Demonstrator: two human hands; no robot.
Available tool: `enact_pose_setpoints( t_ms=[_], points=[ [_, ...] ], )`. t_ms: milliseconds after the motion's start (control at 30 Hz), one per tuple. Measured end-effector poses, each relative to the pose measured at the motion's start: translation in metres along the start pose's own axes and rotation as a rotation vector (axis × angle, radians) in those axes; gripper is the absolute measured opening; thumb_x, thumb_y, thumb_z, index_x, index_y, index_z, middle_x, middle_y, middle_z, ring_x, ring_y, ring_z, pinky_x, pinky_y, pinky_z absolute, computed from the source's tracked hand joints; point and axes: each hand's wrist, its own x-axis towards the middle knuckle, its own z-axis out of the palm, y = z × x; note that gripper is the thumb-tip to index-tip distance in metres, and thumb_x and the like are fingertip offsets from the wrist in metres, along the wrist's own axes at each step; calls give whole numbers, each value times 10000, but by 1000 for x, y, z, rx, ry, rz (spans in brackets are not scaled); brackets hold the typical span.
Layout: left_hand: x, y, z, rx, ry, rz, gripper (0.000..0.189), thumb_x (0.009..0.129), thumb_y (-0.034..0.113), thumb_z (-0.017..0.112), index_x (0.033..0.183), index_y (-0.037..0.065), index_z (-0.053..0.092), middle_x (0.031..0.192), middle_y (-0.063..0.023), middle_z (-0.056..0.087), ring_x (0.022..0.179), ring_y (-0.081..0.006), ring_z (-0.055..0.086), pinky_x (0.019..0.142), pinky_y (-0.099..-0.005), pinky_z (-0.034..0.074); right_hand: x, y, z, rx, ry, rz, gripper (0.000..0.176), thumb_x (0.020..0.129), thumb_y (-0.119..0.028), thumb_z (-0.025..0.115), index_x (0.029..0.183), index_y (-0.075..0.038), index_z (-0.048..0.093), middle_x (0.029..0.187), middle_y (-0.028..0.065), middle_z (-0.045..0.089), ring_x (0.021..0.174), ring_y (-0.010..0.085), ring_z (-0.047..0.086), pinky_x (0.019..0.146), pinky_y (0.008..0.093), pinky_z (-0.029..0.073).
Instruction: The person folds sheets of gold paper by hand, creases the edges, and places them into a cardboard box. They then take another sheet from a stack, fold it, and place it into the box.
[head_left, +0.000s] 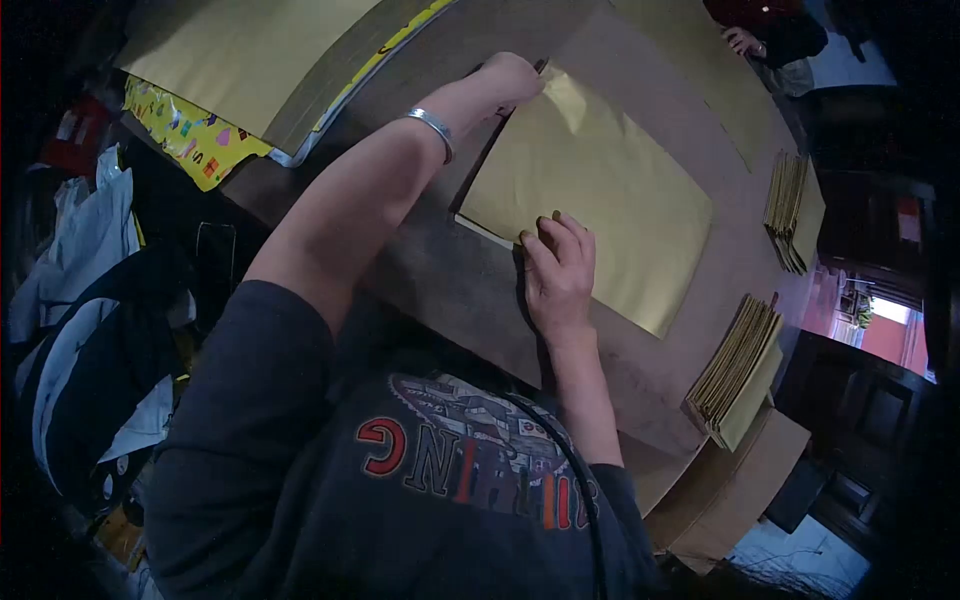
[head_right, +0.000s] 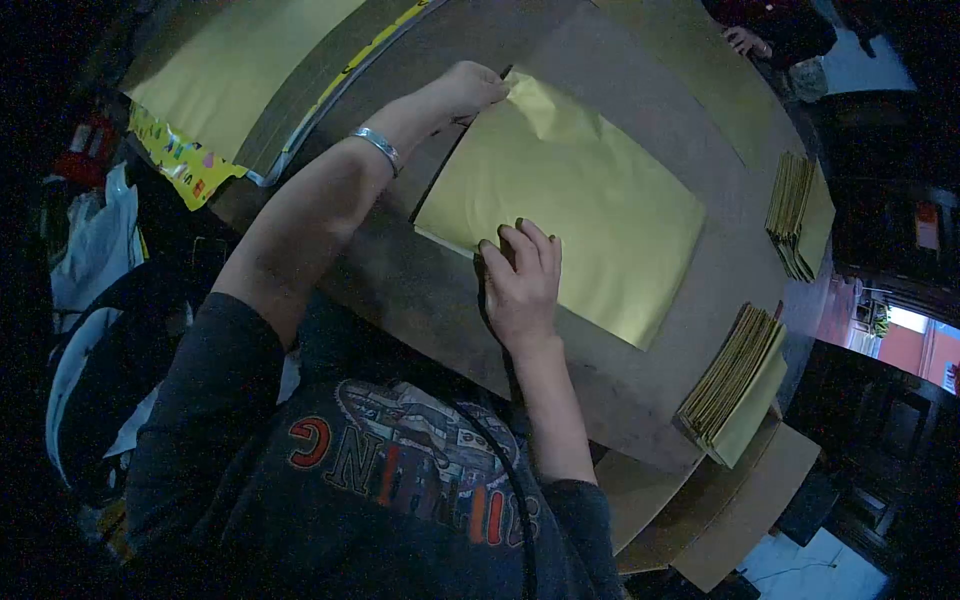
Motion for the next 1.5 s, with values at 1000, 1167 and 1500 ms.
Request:
enact_pose_setpoints(
  t_ms=[1000,1167,1500],
  points=[
    [-30,26,-23,-248,144,-229,261,753,246,726,963,93,744,918,-119,719,855,-267,691,797,-374,538,-1,1,-1,-8,-37,9,160,775,-95,710,934,-93,695,1130,124,618,1140,351,545,955,589,428],
    [-30,26,-23,-282,134,-266,253,713,238,702,937,137,761,945,-106,724,910,-288,690,858,-378,541,1,-1,-5,1,-72,-28,229,710,-83,733,934,-102,690,1133,132,605,1144,363,533,960,597,407],
    [-47,29,-40,-450,-45,-316,318,796,321,714,974,58,738,835,-89,732,772,-209,708,760,-347,553,-1,0,-10,17,-130,5,243,728,-106,723,968,-113,691,1171,141,581,1192,361,502,1005,593,380]
  ],
)
